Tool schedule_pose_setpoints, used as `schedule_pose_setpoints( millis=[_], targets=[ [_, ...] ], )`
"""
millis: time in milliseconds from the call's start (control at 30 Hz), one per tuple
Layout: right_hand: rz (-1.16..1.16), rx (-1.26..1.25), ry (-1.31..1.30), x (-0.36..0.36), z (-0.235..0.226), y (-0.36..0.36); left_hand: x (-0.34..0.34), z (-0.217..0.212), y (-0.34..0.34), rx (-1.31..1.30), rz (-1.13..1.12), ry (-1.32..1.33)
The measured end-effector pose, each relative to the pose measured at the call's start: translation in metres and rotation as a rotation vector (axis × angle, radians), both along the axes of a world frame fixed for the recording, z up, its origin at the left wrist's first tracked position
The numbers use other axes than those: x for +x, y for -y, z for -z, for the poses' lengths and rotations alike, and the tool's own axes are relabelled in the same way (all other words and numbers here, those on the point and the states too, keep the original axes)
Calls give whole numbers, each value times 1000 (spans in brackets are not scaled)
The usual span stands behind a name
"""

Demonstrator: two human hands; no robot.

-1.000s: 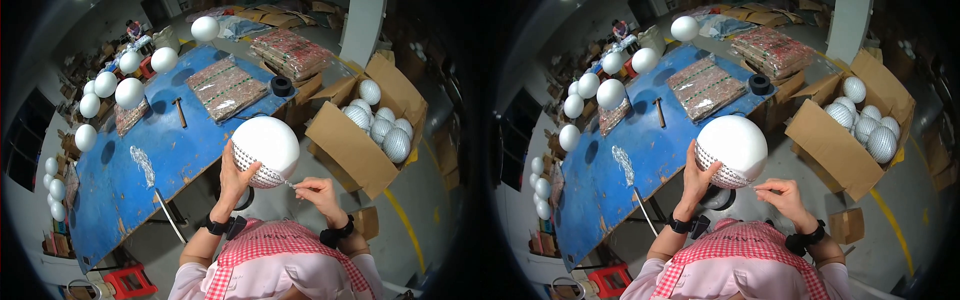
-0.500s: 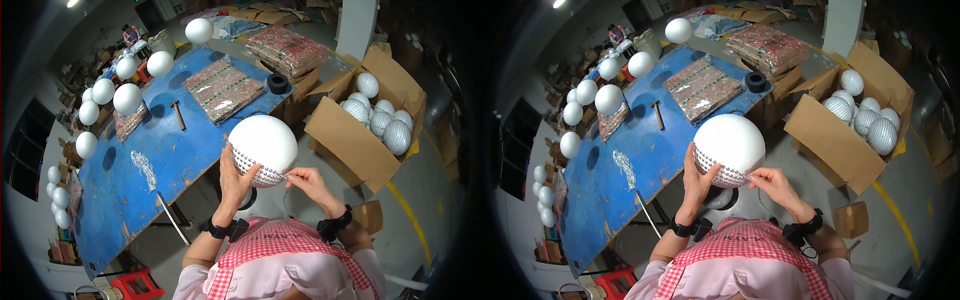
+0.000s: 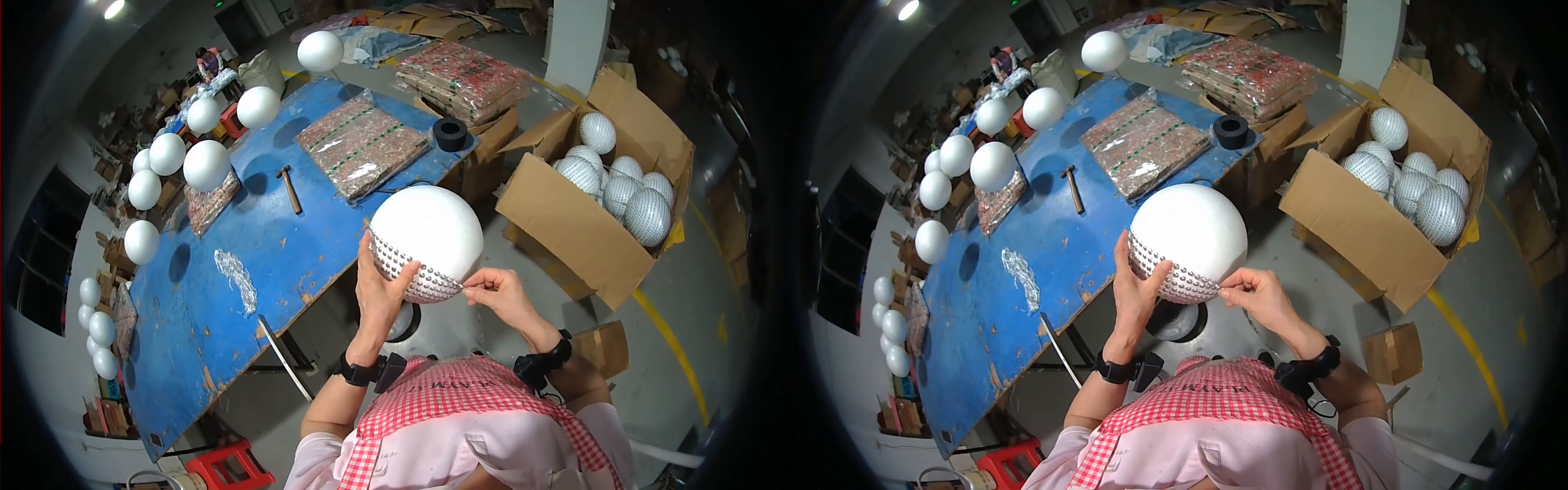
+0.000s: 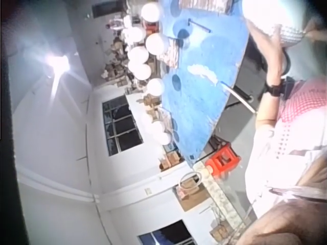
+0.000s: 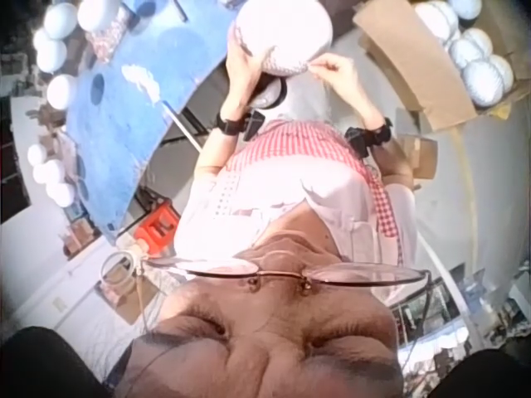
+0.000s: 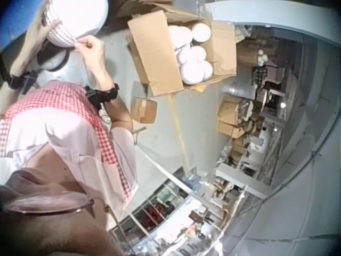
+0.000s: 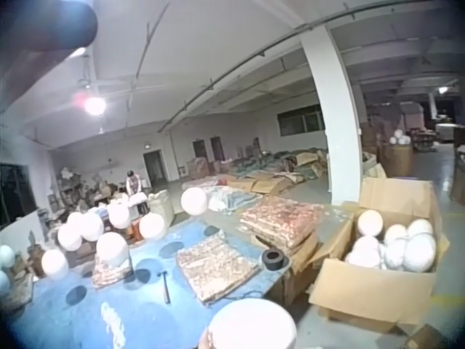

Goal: The person wraps a string of beads around a white sphere, pressing them into the surface to create rows. After completing a row, they use a pair of scissors to cut the string and repeat the process.

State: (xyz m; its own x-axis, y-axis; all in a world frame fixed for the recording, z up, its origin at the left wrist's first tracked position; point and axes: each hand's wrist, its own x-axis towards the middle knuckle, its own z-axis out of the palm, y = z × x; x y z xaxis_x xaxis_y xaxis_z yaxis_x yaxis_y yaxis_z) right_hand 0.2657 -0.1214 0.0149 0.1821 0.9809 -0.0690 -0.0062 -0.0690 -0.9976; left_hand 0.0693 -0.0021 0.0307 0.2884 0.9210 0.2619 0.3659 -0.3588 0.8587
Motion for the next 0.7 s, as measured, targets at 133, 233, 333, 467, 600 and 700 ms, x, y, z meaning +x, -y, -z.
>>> schedule_pose_setpoints(
  millis=[133, 233, 333, 467, 600, 700],
  targets=[
    [27, 5, -65, 4, 18, -1, -2, 3, -2, -58, 7, 105],
    [46, 6, 1, 7, 24, -2, -4, 14, -8, 51, -73, 39],
    [52, 32, 22, 10, 30, -2, -4, 16, -11, 88, -94, 18],
    [56, 19, 39, 12, 31, -1, -5, 15, -12, -16, -50, 109],
    [41, 13, 10, 14, 32, 0, -9, 11, -14, -134, 82, 63],
    [53, -6, -12, 16, 34, 3, -3, -3, -9, -154, 116, 68]
  ],
)
